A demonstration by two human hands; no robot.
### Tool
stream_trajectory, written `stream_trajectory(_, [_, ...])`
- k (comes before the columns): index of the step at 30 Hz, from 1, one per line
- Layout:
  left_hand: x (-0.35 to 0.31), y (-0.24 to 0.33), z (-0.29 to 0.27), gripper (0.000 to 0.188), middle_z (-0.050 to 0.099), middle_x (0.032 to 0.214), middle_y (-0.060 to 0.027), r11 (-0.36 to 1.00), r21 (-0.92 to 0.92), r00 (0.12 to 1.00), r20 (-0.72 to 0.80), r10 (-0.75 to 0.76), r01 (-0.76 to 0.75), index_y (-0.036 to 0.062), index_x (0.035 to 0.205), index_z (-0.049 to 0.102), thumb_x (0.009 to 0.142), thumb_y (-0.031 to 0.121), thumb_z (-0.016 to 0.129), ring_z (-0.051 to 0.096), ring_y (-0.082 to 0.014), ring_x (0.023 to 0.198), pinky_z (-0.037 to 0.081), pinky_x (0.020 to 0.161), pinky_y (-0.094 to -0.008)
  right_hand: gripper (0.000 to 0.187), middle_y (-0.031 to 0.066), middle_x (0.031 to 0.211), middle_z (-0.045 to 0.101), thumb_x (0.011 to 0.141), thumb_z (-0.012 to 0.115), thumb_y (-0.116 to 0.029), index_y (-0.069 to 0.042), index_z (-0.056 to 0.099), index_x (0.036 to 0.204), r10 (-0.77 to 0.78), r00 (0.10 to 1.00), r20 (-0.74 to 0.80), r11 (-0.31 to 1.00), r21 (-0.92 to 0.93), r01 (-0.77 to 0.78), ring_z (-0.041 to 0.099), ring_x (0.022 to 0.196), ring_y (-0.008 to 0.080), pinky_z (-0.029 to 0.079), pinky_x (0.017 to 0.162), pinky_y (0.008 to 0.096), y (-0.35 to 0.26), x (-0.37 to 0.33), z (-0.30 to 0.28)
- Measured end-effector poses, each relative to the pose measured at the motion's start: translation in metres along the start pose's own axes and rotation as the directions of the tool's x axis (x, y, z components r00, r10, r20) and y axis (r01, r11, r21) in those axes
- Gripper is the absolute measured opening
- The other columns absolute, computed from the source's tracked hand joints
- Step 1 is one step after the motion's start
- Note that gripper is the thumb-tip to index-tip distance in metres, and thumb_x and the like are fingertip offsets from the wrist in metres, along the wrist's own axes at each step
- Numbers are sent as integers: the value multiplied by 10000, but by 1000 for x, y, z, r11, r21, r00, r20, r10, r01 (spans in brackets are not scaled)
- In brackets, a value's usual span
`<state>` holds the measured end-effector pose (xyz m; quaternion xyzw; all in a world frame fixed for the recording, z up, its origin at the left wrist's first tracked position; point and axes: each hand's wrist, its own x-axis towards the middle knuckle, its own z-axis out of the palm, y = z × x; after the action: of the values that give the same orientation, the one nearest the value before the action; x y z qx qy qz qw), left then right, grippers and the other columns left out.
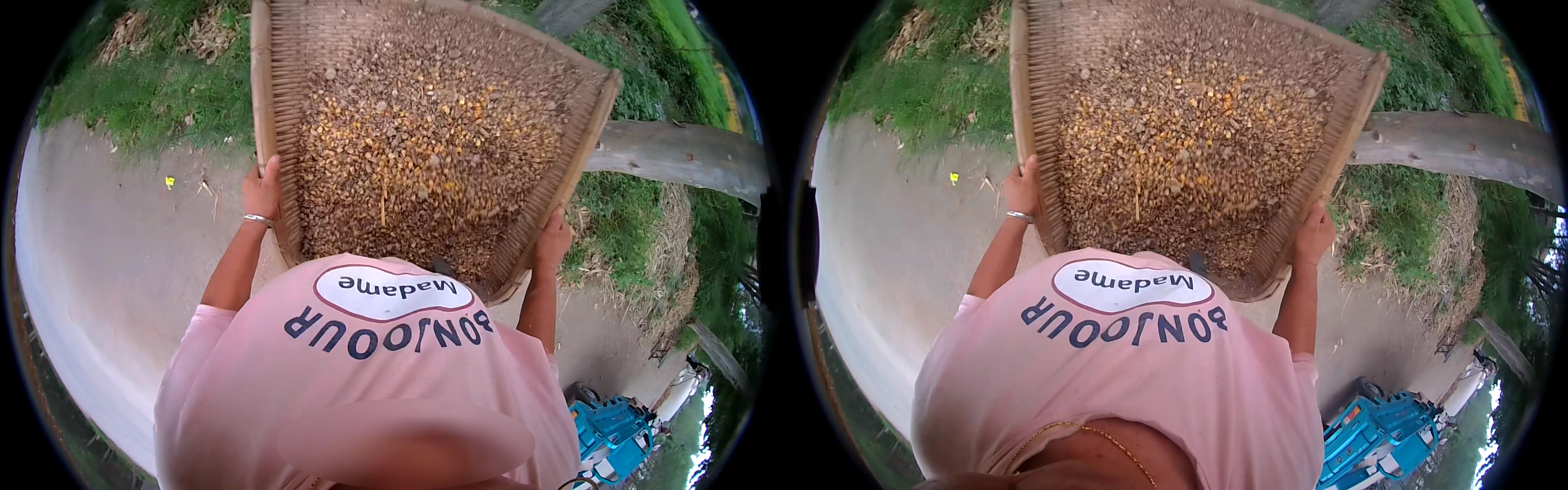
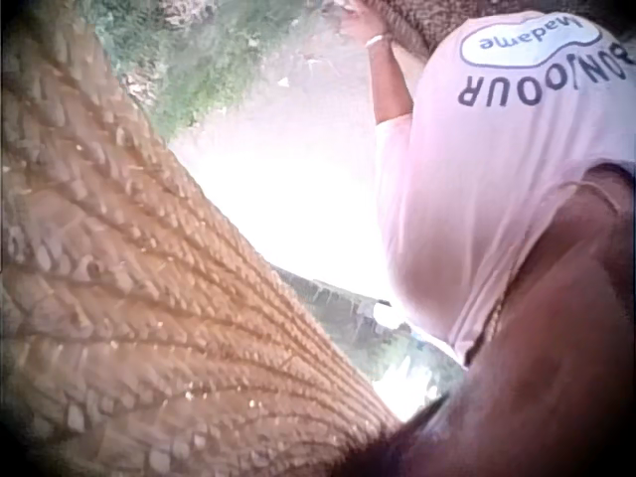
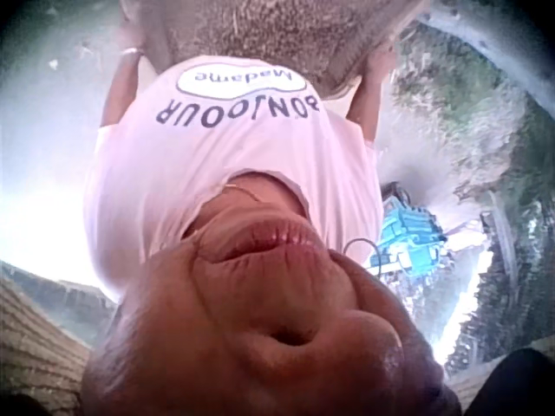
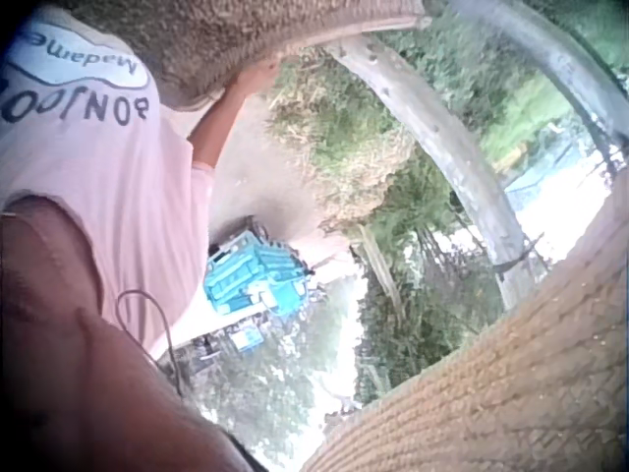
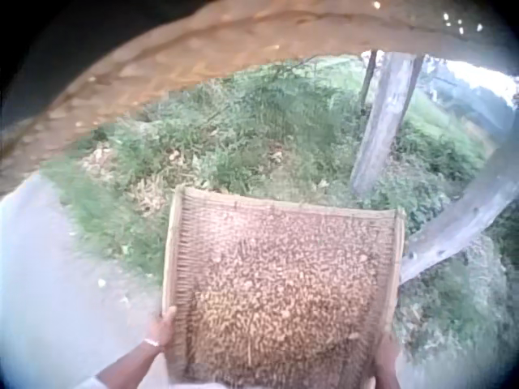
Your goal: The person manually winnows grain in a large woven tray outdoors. They repeatedly sift the grain with their hands to remove debris and shake the tray to separate lighter chaff from the heavier kernels.
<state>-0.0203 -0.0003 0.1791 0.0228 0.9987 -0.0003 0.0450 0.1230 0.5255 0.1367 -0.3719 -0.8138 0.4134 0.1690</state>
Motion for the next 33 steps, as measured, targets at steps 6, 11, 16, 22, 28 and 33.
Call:
stream_trajectory(6, [68,-26,-19,324,575,871,-29,991,116,964,-246,99,-72,110,1162,530,892,287,557,563,-151,742,465,595,-293,479,151,679,566,956,421,-395,32,606,839,-316,931,-182,948,-37,315,502,623,231,417,619,392,-67,33,-7])
stream_trajectory(11, [80,-72,5,287,558,830,-38,849,-415,937,-256,236,-327,105,1149,530,908,261,516,539,-170,674,444,551,-324,462,171,758,595,952,420,-390,23,613,882,91,985,146,995,17,-94,532,671,247,432,659,397,-60,29,47])
stream_trajectory(16, [46,-24,-114,257,604,780,-87,937,259,830,-447,333,-236,139,1055,561,841,280,588,587,-267,587,452,479,-394,455,163,755,608,975,389,-346,28,636,896,131,991,-7,910,399,-117,551,691,220,435,650,376,-71,30,42])
stream_trajectory(22, [85,11,-149,265,570,650,-73,999,32,964,-266,29,-21,57,851,572,847,321,585,540,-201,516,433,455,-347,448,180,714,599,958,412,-330,59,624,886,2,1000,-28,980,198,3,551,666,223,427,625,405,-56,70,57])
stream_trajectory(28, [81,16,-118,531,569,609,-68,919,-393,955,-267,-131,16,-21,815,626,866,506,579,525,-143,585,427,553,-334,469,173,684,568,942,450,-356,73,595,820,70,997,18,990,120,-72,525,660,215,415,630,392,-83,44,33])
stream_trajectory(33, [96,-16,-105,530,572,623,-39,645,-747,909,-367,-201,-159,8,772,612,880,523,552,534,-122,591,428,535,-285,424,154,677,569,939,464,-327,63,599,841,37,991,-128,911,413,19,508,658,189,414,629,376,-159,58,-16])
